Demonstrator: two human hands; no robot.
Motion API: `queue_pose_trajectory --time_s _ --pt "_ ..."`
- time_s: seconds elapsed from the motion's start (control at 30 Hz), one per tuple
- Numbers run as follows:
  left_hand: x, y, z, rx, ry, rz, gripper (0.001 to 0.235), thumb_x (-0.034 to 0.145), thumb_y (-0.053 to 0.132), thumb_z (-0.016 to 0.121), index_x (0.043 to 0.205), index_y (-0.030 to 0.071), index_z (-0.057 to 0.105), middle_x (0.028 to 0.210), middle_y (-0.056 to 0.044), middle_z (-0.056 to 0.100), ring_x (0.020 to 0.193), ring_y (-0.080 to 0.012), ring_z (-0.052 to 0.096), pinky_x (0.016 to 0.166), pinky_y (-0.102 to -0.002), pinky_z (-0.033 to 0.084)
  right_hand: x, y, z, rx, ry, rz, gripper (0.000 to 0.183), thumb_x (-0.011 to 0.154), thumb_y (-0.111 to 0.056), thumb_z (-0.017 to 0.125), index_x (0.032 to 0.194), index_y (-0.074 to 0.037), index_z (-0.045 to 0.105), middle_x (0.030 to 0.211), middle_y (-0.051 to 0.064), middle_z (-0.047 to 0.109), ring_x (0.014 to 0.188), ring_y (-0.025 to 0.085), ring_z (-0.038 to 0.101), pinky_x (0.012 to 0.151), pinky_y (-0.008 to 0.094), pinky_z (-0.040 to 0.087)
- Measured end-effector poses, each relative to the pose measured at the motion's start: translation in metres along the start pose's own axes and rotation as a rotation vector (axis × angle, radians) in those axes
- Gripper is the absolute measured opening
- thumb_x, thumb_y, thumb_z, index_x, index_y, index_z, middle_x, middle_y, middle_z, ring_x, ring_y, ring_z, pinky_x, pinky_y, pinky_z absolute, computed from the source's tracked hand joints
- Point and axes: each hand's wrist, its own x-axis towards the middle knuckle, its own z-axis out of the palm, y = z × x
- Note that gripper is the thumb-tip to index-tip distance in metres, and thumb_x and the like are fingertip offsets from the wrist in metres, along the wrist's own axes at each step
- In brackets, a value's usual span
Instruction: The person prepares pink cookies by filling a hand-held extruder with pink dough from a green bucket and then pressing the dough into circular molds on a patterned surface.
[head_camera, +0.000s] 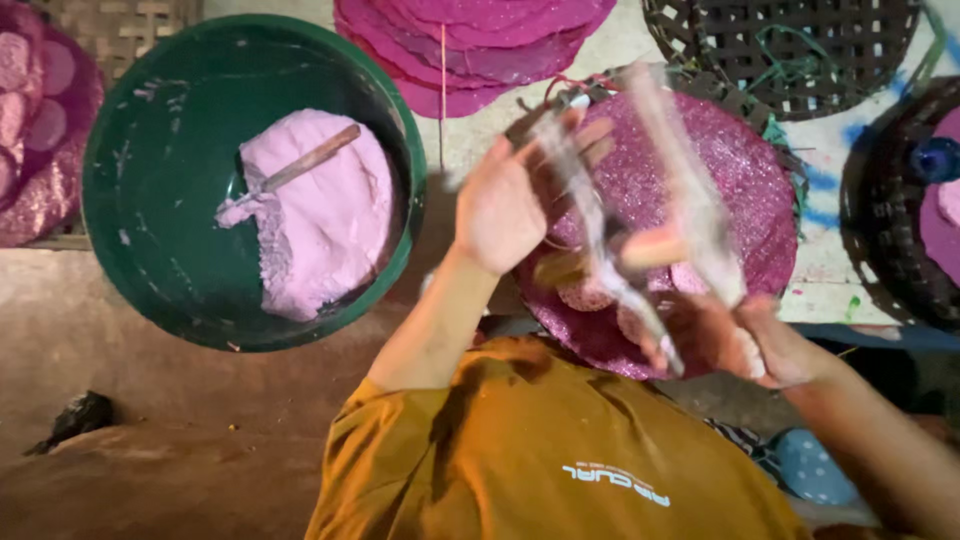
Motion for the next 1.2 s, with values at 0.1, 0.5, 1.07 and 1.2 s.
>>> queue_pose_trajectory --time_s 0.1,0.5,1.07,1.2 --pt "0.01 0.011 0.013 -0.32 -0.34 0.02 0.074 0.094 0.054 0.066 0.152 0.013 0.045 0.154 -0.016 0.051 0.146 -0.0324 0.046 0.128 -0.05 0.035 -0.003 -0.009 0.012 0.125 -0.052 0.188 0.119 0.073 -0.087 0.054 0.151 0.001 0.037 0.121 0.02 0.064 0.107 0.03 0.061 0.093 0.044 0.048" --pt "0.083 -0.007 -0.019 -0.486 -0.31 0.379 0.04 0.089 0.046 0.071 0.112 0.018 0.052 0.105 0.002 0.061 0.108 -0.017 0.061 0.112 -0.039 0.043 0.01 -0.104 -0.057 -0.692 0.285 0.626 0.088 0.092 -0.072 0.027 0.158 -0.016 0.038 0.081 0.014 0.054 0.066 0.023 0.046 0.057 0.038 0.04" --pt "0.095 -0.03 -0.068 -0.627 -0.379 0.425 0.035 0.097 0.048 0.068 0.109 0.018 0.055 0.098 0.0 0.06 0.1 -0.0169 0.063 0.097 -0.035 0.053 0.053 -0.114 -0.004 -0.835 0.415 0.608 0.076 0.095 -0.07 0.027 0.122 -0.009 0.063 0.085 0.009 0.068 0.079 0.023 0.059 0.075 0.039 0.049" --pt "0.118 -0.031 -0.066 -0.597 -0.419 0.433 0.036 0.097 0.051 0.065 0.108 0.018 0.055 0.096 0.002 0.059 0.097 -0.016 0.063 0.097 -0.037 0.053 0.051 -0.113 -0.011 -0.978 0.448 0.433 0.078 0.099 -0.069 0.028 0.104 -0.001 0.065 0.081 0.013 0.066 0.078 0.023 0.06 0.076 0.039 0.051"
